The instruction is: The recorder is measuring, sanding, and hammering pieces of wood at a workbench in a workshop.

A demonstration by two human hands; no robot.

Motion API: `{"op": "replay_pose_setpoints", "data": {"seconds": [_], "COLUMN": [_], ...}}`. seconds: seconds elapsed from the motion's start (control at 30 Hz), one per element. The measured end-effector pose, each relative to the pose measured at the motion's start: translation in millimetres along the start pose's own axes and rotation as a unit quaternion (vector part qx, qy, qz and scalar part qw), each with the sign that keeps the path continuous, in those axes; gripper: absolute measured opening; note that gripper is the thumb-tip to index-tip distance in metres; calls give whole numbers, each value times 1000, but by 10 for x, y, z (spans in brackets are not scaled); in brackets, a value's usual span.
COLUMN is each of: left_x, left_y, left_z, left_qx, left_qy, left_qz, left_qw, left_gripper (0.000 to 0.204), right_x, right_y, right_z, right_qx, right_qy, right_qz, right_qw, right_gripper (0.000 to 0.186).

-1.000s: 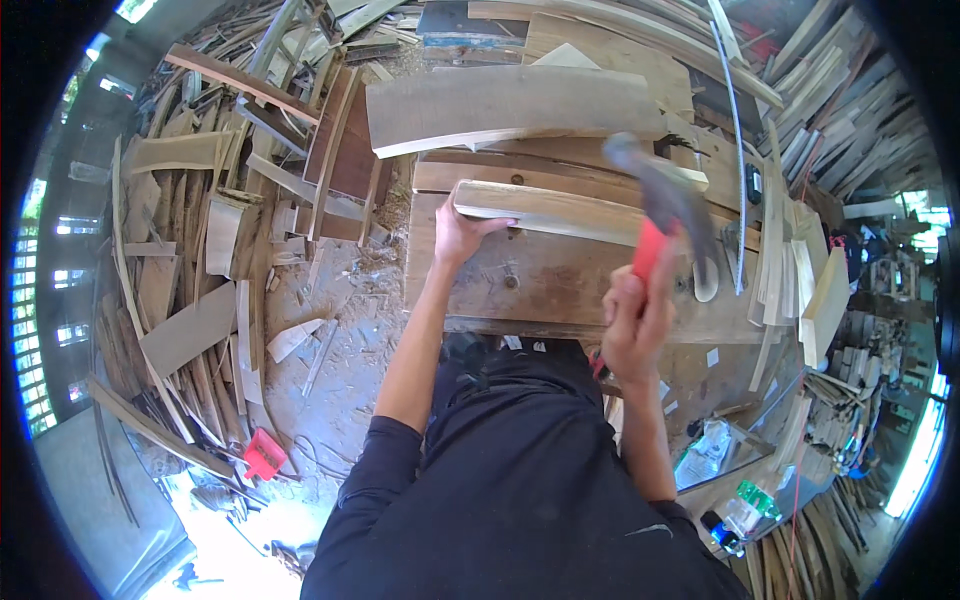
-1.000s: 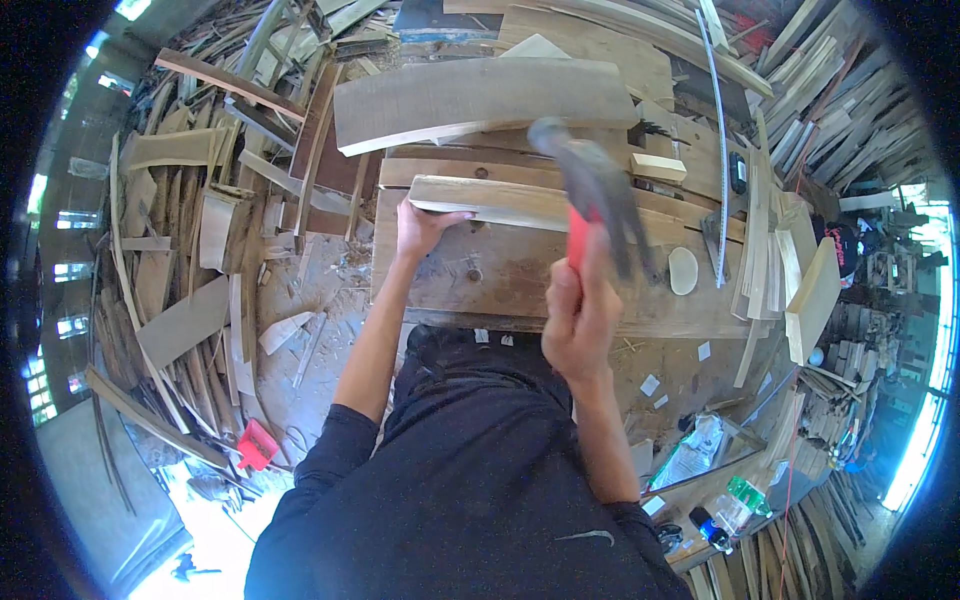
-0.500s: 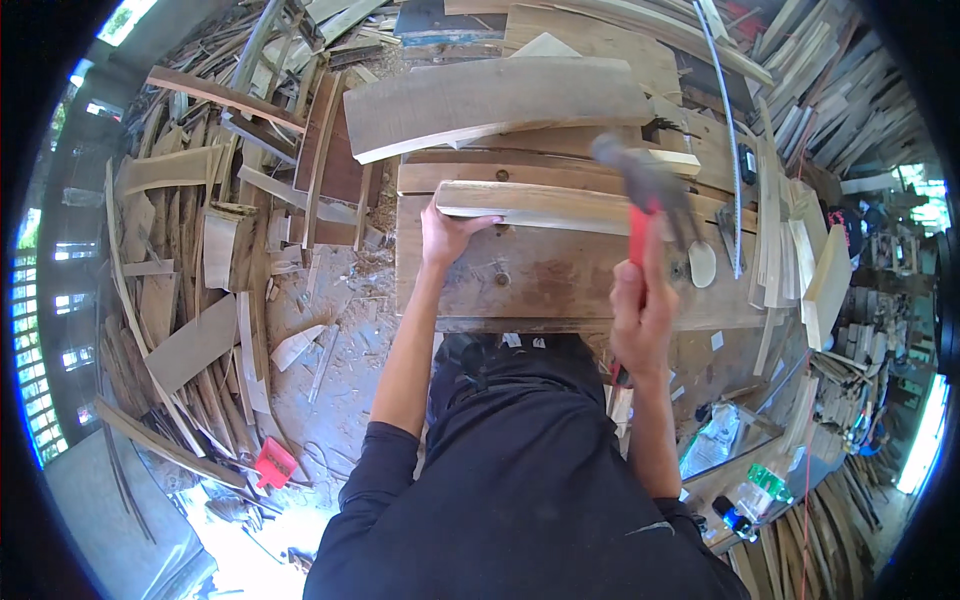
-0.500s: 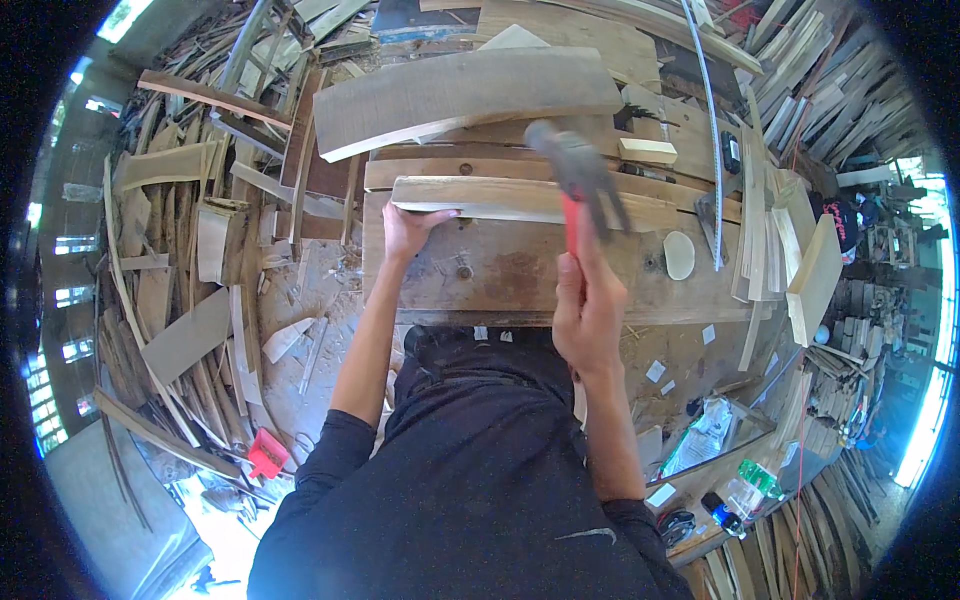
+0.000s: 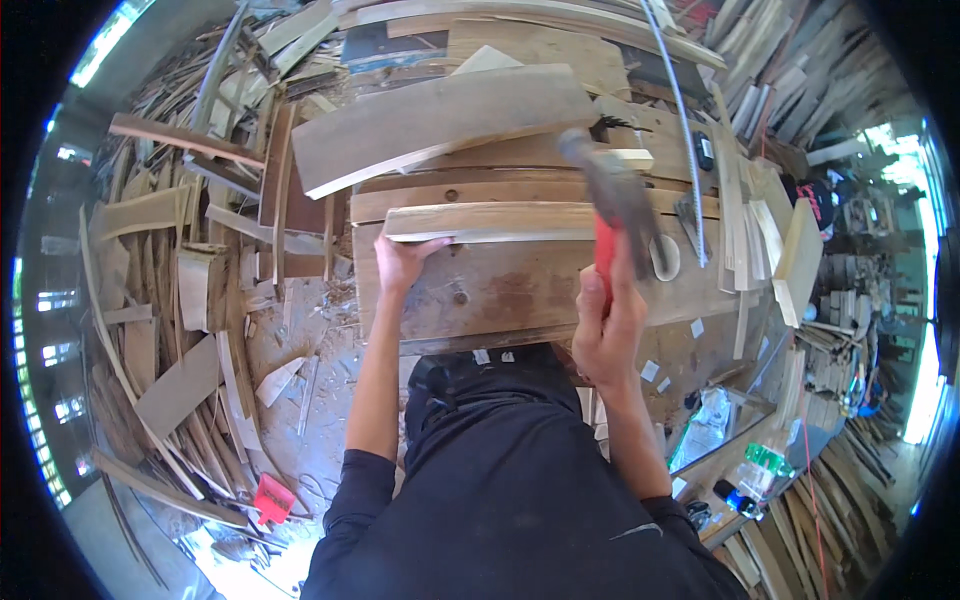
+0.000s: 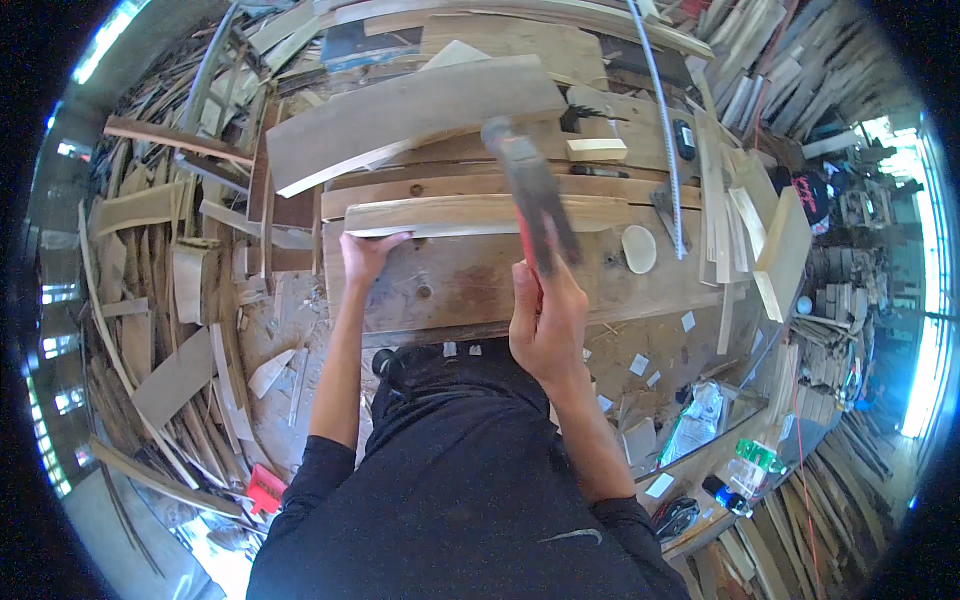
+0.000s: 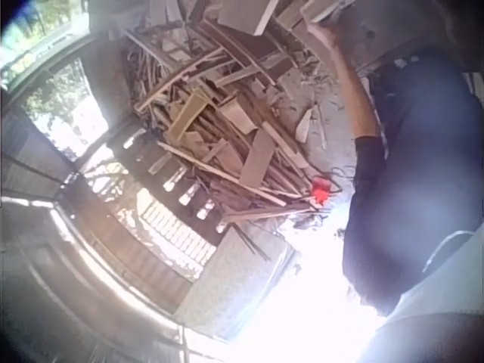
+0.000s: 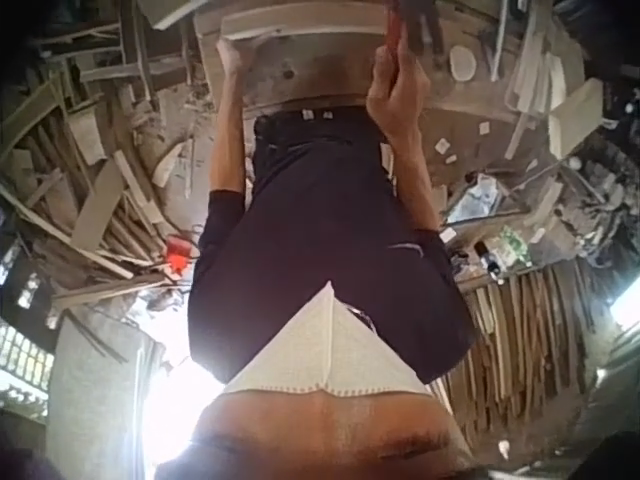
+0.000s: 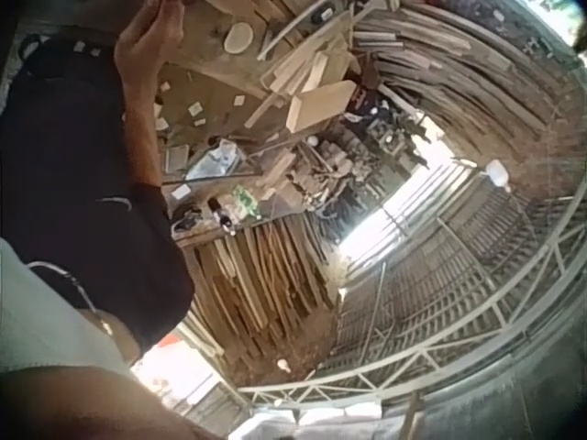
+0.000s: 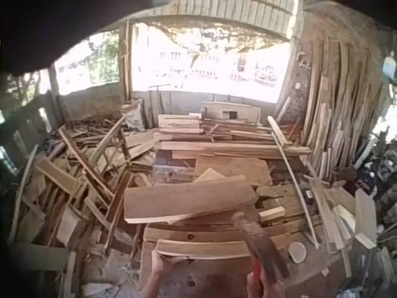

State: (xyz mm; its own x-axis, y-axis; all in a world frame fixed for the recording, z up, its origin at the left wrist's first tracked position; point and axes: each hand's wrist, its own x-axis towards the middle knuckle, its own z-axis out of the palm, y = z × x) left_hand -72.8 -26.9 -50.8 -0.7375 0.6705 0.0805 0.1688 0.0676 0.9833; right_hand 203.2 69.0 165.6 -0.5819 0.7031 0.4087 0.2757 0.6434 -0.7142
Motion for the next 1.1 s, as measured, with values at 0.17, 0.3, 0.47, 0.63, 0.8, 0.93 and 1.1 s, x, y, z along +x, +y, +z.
{"op": "replay_pose_setpoints", "data": {"seconds": [0.17, 0.3, 0.47, 0.63, 0.8, 0.93, 1.1], "left_x": [2, 13, 9, 8, 14, -30, -7], "left_y": [211, 198, 240, 141, 133, 178, 160], "left_z": [38, 44, 52, 50, 90, 41, 9], "left_qx": [62, 34, 77, 60, 18, 55, 49], "left_qy": [-1, 1, 8, 13, -5, -2, -8], "left_qz": [12, 44, 42, 31, 25, 20, 9], "left_qw": [998, 998, 996, 998, 1000, 998, 999], "left_gripper": [52, 52, 53, 54, 57, 53, 51], "right_x": [-11, -154, 7, 36, -133, -4, 19], "right_y": [-37, 247, 11, 82, 399, 326, 251], "right_z": [-153, 121, -87, -303, -153, -521, -634], "right_qx": [-9, -23, 34, -4, -41, -82, 36], "right_qy": [10, -55, 38, 83, -90, -31, 98], "right_qz": [54, 74, 88, 2, 112, 131, 74], "right_qw": [998, 995, 995, 996, 989, 988, 992], "right_gripper": [57, 59, 57, 56, 50, 53, 60]}}
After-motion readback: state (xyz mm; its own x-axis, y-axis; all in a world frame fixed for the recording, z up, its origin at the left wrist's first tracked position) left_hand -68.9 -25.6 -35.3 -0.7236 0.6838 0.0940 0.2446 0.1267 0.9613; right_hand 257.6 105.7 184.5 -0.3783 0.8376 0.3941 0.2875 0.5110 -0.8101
